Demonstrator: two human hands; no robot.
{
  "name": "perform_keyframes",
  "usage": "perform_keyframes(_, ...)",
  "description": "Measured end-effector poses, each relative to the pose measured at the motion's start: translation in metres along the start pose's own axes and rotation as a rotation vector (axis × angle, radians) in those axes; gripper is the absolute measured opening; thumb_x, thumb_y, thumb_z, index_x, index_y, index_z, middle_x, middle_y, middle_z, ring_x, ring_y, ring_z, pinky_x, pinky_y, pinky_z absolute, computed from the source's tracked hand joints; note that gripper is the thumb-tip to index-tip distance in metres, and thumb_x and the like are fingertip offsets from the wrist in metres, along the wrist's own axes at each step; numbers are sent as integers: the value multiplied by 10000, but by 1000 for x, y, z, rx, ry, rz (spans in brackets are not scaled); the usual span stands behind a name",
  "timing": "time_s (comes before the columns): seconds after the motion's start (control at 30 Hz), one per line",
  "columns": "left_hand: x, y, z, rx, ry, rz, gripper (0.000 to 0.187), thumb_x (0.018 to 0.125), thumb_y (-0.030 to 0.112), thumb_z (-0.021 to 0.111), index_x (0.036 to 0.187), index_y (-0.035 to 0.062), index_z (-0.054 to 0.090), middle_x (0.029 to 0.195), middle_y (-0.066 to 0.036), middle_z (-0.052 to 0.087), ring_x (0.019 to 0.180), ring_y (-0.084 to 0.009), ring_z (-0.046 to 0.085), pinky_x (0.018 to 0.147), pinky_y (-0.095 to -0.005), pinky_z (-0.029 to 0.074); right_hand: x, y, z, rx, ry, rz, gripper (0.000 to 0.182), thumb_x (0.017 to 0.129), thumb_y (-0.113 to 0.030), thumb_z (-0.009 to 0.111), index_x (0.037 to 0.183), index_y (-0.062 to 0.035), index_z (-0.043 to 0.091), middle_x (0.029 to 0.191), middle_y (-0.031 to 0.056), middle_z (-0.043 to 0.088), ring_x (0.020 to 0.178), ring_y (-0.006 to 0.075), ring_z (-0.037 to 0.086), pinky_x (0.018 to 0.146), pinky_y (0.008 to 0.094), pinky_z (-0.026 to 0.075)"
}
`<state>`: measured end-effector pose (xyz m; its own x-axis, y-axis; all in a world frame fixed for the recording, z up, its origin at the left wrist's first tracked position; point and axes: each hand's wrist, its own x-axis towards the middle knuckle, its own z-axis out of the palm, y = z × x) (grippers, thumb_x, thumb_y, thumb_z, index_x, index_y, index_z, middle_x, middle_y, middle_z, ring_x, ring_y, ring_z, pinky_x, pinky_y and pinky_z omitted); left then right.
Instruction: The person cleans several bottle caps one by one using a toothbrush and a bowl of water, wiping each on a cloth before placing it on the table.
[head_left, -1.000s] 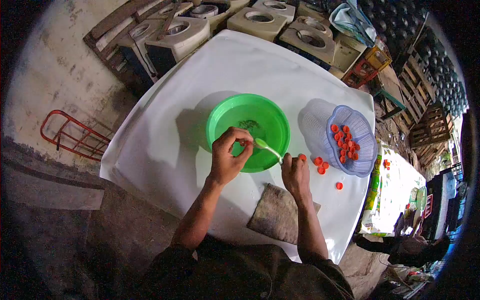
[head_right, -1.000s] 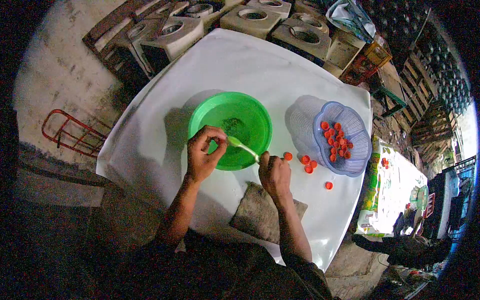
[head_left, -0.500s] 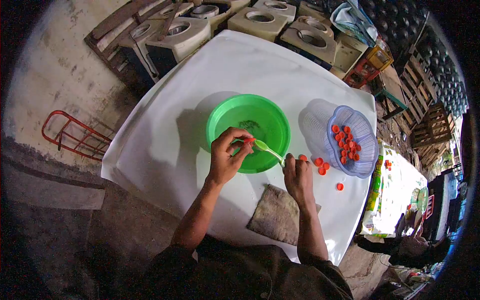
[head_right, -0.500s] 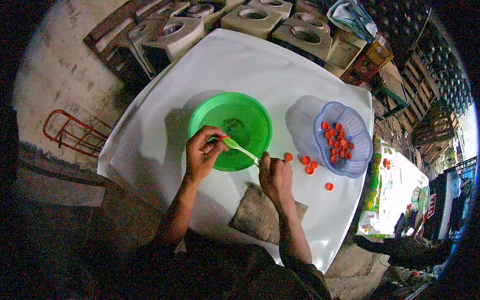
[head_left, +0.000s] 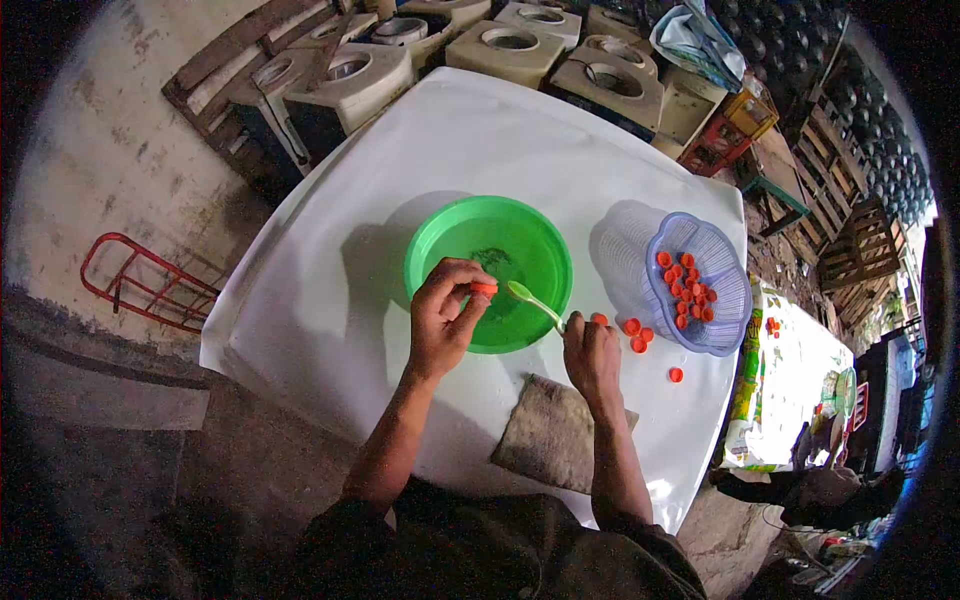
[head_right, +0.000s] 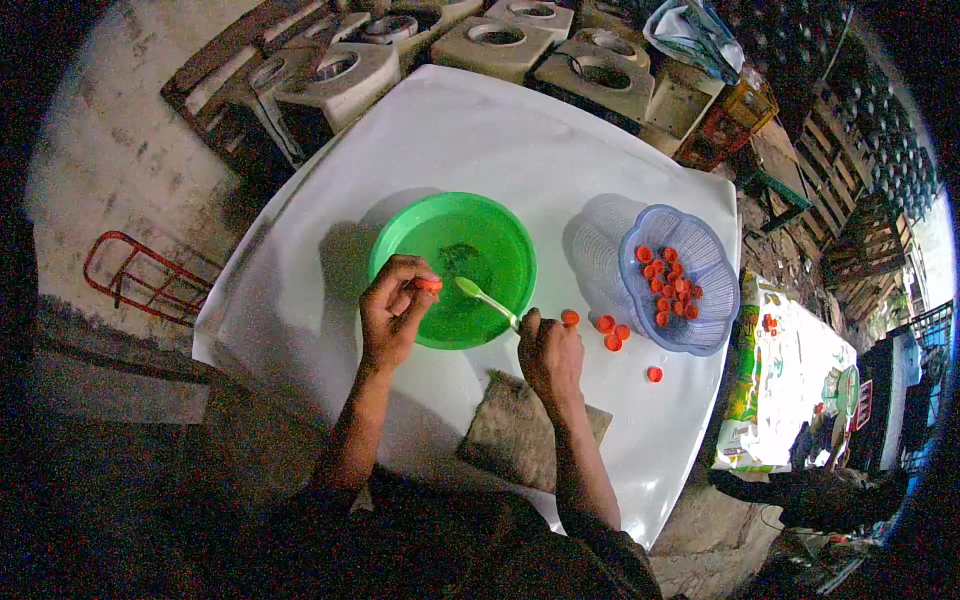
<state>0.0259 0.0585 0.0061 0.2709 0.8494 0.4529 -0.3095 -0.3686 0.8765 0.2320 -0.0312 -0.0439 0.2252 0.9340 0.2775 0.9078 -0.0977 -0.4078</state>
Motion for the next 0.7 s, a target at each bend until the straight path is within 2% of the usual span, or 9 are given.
perform_keyframes(0.1, 0, 1, 0, 51, -17, -7, 178, 870, -113, 575, 1021, -22, 598, 1068, -101, 537, 976, -172, 595, 875, -290, 520, 0, -18, -20, 123, 120, -264, 86, 843, -76, 596, 895, -20, 558, 672, 176, 518, 530, 373, 488, 460, 469, 364)
perform_keyframes(0.13, 2, 1, 1, 65, -34, -3, 181, 867, -118, 575, 1019, -23, 598, 1066, -100, 536, 980, -174, 595, 880, -291, 519, 2, -22, -27, 325, -105, -102, 104, 836, -62, 599, 912, -1, 562, 654, 166, 516, 559, 365, 507, 493, 462, 382)
perform_keyframes(0.23, 2, 1, 2, 97, -47, 73, 180, 864, -122, 576, 1012, -23, 598, 1067, -99, 534, 985, -177, 598, 880, -297, 520, 4, -21, -17, 136, -54, -78, 108, 907, -87, 544, 833, -11, 566, 571, 180, 564, 509, 408, 543, 492, 507, 403)
perform_keyframes(0.27, 1, -1, 1, 66, -28, 52, 175, 867, -119, 575, 1011, -23, 598, 1065, -99, 536, 980, -178, 597, 882, -299, 520, -1, -18, -7, -66, 253, -252, 121, 914, -110, 536, 843, -18, 571, 597, 190, 582, 526, 411, 557, 497, 504, 414)
perform_keyframes(0.37, 4, -3, -5, -9, 6, -12, 163, 876, -109, 572, 1011, -20, 595, 1055, -96, 541, 965, -176, 595, 884, -303, 517, 1, -20, -25, 49, 116, -152, 140, 924, -139, 526, 861, -24, 572, 609, 193, 588, 530, 418, 560, 507, 506, 423)
perform_keyframes(0.4, 3, 0, -4, -29, 1, -47, 159, 880, -106, 571, 1011, -18, 594, 1049, -95, 545, 958, -173, 594, 882, -302, 514, 3, -26, -31, 112, 134, -145, 240, 948, -173, 504, 800, -11, 601, 606, 208, 591, 543, 432, 560, 519, 513, 426)
perform_keyframes(0.5, -1, 6, 3, -15, 3, -51, 152, 884, -100, 571, 1011, -18, 590, 1035, -91, 555, 938, -164, 591, 874, -297, 504, 2, -22, -28, 231, -121, -6, 105, 834, -69, 609, 904, 0, 572, 735, 208, 565, 587, 404, 545, 525, 488, 415)
perform_keyframes(0.53, -1, 7, 5, 4, 8, -29, 151, 884, -100, 571, 1010, -19, 588, 1030, -91, 558, 931, -160, 590, 870, -294, 500, 4, -20, -24, 251, -138, 33, 86, 849, -75, 596, 864, 1, 559, 665, 212, 550, 531, 408, 535, 493, 491, 402)
perform_keyframes(0.7, 1, 3, -5, -21, 4, -2, 142, 880, -87, 588, 999, -12, 593, 1033, -86, 559, 944, -152, 584, 869, -295, 497, 7, -20, -29, 109, -70, -30, 120, 851, -85, 603, 914, 10, 565, 702, 189, 551, 568, 372, 558, 501, 450, 433)
